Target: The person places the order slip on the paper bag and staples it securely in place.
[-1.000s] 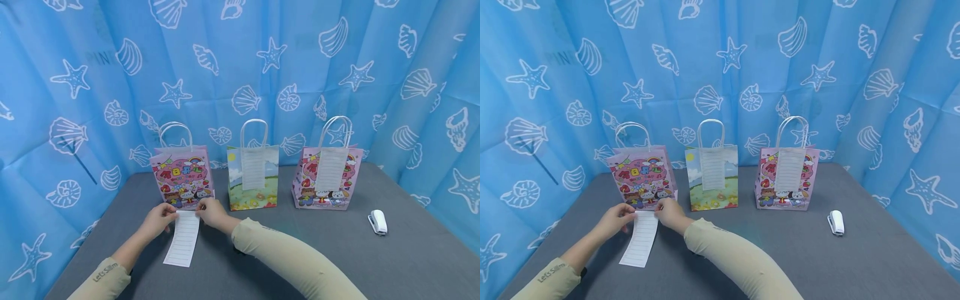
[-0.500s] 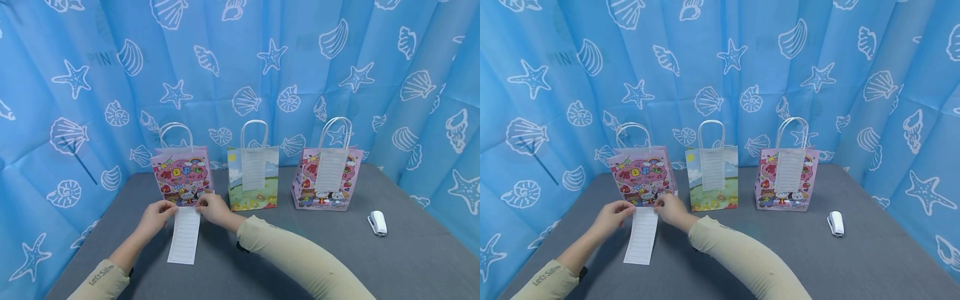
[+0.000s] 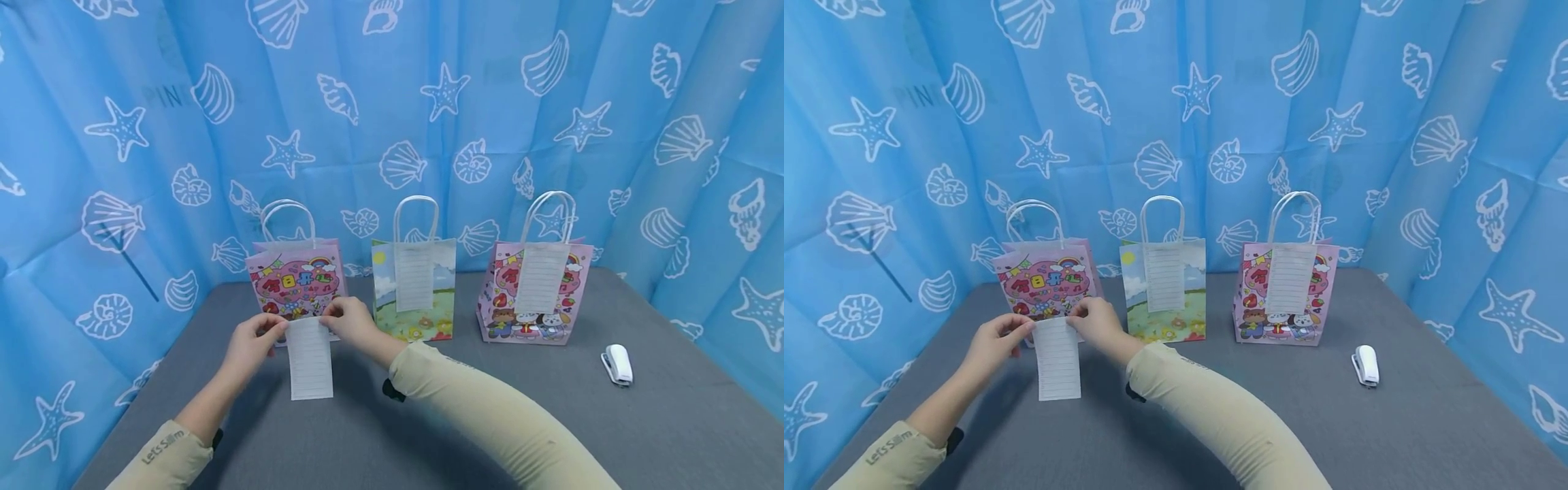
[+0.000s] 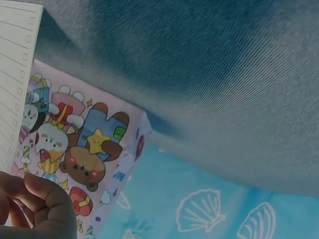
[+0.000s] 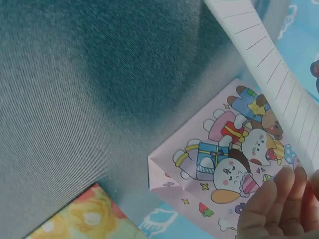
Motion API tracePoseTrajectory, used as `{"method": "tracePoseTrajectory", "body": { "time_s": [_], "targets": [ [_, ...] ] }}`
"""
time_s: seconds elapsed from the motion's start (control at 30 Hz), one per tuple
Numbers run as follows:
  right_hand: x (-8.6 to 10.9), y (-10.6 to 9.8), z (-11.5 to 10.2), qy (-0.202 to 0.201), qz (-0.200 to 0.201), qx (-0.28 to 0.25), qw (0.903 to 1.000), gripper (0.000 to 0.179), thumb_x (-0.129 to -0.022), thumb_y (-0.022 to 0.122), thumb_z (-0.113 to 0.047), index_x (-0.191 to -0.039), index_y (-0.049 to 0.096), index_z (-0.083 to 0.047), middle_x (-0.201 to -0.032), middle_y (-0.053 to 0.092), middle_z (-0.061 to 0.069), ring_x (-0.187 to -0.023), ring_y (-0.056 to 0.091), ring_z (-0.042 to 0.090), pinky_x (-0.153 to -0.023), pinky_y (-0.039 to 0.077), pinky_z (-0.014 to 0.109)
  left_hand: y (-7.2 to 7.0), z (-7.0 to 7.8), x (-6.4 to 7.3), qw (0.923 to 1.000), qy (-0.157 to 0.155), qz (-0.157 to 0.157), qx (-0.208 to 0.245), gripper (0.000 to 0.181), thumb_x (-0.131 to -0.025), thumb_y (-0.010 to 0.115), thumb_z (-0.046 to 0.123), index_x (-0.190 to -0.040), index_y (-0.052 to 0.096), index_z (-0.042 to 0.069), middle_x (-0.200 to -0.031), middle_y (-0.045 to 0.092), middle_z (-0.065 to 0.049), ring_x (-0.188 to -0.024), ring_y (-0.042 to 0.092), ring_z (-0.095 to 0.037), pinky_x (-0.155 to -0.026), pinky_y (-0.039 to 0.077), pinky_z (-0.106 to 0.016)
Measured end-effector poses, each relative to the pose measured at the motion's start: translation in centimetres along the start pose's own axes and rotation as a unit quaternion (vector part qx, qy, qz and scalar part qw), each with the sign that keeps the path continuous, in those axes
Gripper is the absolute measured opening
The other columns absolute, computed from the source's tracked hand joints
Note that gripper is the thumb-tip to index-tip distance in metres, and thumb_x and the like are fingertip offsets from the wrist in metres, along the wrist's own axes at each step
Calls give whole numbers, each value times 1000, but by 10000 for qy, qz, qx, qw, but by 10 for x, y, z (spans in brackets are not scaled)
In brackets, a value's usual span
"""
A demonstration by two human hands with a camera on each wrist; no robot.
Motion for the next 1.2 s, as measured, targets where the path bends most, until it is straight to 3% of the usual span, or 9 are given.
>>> {"method": "tracePoseTrajectory", "body": {
  "time_s": [0.27,0.53,0.77,1.2],
  "targets": [
    [-1,-5,-9,6,40,-143,9999,12,-93,67,-12,-83,65,-6,-77,60,1,-67,52,13,-56,42,26,-6,11,-2,9996,209,205,40,26,-101,56,20,-108,62,-4,-91,58,-14,-63,54,-16,-56,48,-25],
    [-5,-6,-15,-74,474,-606,9970,10,-94,65,-11,-88,66,-3,-83,62,3,-74,55,13,-63,47,25,-8,16,-6,9982,304,467,216,27,-101,54,22,-110,61,-3,-96,57,-18,-82,56,-29,-60,50,-22],
    [-12,-9,-22,30,588,-741,9955,11,-96,63,-13,-88,66,-5,-84,61,2,-75,55,13,-63,47,24,-10,24,-11,9961,504,697,199,28,-101,56,23,-108,62,-3,-94,58,-18,-81,58,-29,-60,50,-21],
    [-21,-17,-41,-329,728,-766,9939,11,-97,61,-12,-91,66,-4,-84,59,4,-73,52,13,-61,45,22,-22,38,-21,9904,924,941,-417,26,-100,57,19,-108,65,-5,-97,64,-20,-82,52,-20,-63,43,-17]
  ]
}}
Point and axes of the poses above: each hand's wrist, its own x-axis away from the middle knuckle, its own y-axis out of the palm, z = x × y, the point moved 1 cm from there along -x, towards the middle knuckle
